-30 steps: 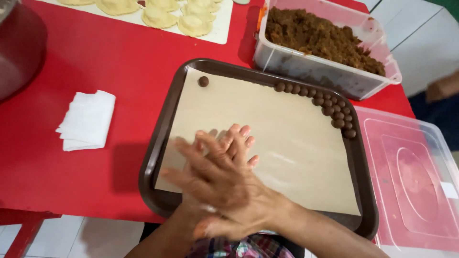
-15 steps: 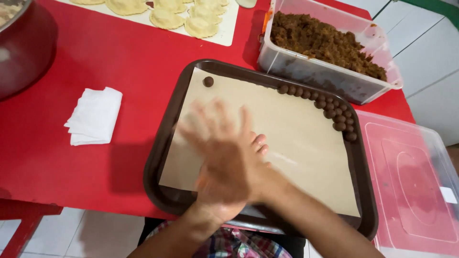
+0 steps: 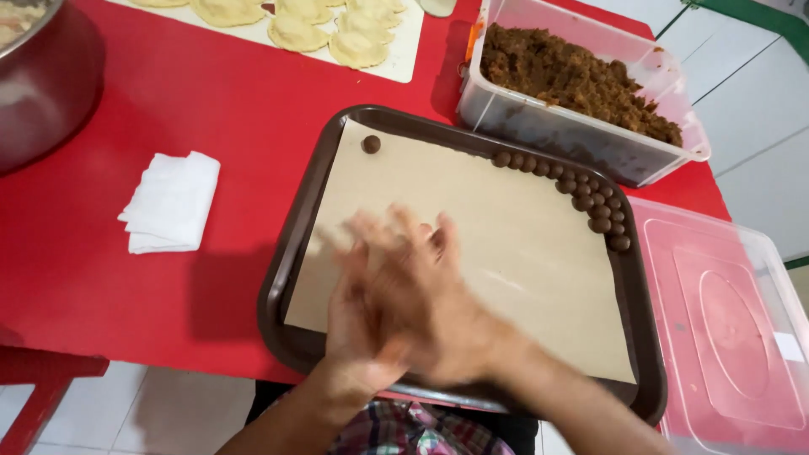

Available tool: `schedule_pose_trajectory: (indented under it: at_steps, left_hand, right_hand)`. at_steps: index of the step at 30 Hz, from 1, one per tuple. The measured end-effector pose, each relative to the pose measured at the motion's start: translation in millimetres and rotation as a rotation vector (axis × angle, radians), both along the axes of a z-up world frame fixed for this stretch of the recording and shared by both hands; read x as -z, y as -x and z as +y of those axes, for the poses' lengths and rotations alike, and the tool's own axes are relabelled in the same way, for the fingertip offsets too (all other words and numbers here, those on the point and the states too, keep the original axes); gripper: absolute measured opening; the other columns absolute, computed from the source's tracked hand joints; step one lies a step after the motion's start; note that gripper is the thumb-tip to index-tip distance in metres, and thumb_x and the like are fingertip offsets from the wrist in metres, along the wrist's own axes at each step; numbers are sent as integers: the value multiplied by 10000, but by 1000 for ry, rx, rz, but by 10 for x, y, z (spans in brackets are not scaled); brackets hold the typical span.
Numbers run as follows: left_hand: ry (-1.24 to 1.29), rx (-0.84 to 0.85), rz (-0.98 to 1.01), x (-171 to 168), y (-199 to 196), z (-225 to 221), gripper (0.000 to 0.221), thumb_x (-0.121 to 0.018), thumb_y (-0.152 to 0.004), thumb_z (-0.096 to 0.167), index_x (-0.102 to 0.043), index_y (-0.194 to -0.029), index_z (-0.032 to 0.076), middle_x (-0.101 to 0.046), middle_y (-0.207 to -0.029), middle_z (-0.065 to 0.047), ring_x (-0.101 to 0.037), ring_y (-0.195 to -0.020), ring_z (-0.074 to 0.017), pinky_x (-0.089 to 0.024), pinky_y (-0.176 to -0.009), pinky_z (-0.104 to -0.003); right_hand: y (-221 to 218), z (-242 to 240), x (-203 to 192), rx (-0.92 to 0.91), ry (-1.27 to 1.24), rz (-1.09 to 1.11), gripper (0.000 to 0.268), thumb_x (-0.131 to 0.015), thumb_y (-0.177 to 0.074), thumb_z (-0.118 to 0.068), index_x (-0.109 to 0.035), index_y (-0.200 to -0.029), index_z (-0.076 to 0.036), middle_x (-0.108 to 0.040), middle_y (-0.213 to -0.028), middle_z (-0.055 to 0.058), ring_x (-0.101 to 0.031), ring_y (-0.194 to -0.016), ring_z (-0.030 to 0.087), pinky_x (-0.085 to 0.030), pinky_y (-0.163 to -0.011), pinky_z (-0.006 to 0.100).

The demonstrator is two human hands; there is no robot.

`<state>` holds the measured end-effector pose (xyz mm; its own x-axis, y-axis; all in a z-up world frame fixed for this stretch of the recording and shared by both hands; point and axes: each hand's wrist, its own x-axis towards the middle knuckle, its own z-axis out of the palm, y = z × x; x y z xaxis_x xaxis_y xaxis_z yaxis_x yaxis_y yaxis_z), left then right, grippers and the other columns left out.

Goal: Rolling small portions of brown filling into uniform balls and arranging them in rows on a parchment-lined tray.

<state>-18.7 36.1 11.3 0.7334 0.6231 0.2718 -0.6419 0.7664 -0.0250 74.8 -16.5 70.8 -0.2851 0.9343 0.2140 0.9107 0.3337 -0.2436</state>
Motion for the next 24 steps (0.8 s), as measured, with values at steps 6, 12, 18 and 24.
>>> schedule_pose_trajectory:
  at_steps: [6,12,18,24]
  left_hand:
    - [237,290,159,323,-186,-53,619,-480,-998,408,-560,-1443,-15,-637,-1386,-189,-611,-1274,-277,-453,-1123,-392]
    - [109,107,139,66,53,51,428,-510,-1049,451,-637,-1345,170,-643,-1390,-119,-544,-1383,-274,-357,-1222,-478]
    - [363,-1057,-604,-296,-697,-450,1078,-604,-788,579,-102,-1687,260,29,-1753,-184,107,-1591,-461,93,-1139,-774]
    - [17,57,207,80,-24,-76,446,-415,-1109,433,-683,-1310,139,-774,-1152,-16,-613,-1308,-170,-394,-1160,-356]
  right_hand:
    - [-210,401,426,277,-119,-524,1290,-708,-502,-721,-190,-1635,-390,-237,-1691,85,-239,-1508,416,-244,-1052,755]
    - [-83,27,151,-26,-164,-228,979,-124,-863,-790,-416,-1576,-186,-307,-1672,151,-273,-1508,517,-163,-1047,825]
    - [-32,216,516,449,-151,-245,858,-381,-917,-577,-219,-1657,-175,-168,-1733,175,-133,-1584,467,-78,-1138,761]
    - [-242,102,274,130,-196,-219,837,-118,-972,-695,-223,-1657,-225,-188,-1741,162,-111,-1604,462,-91,-1130,802]
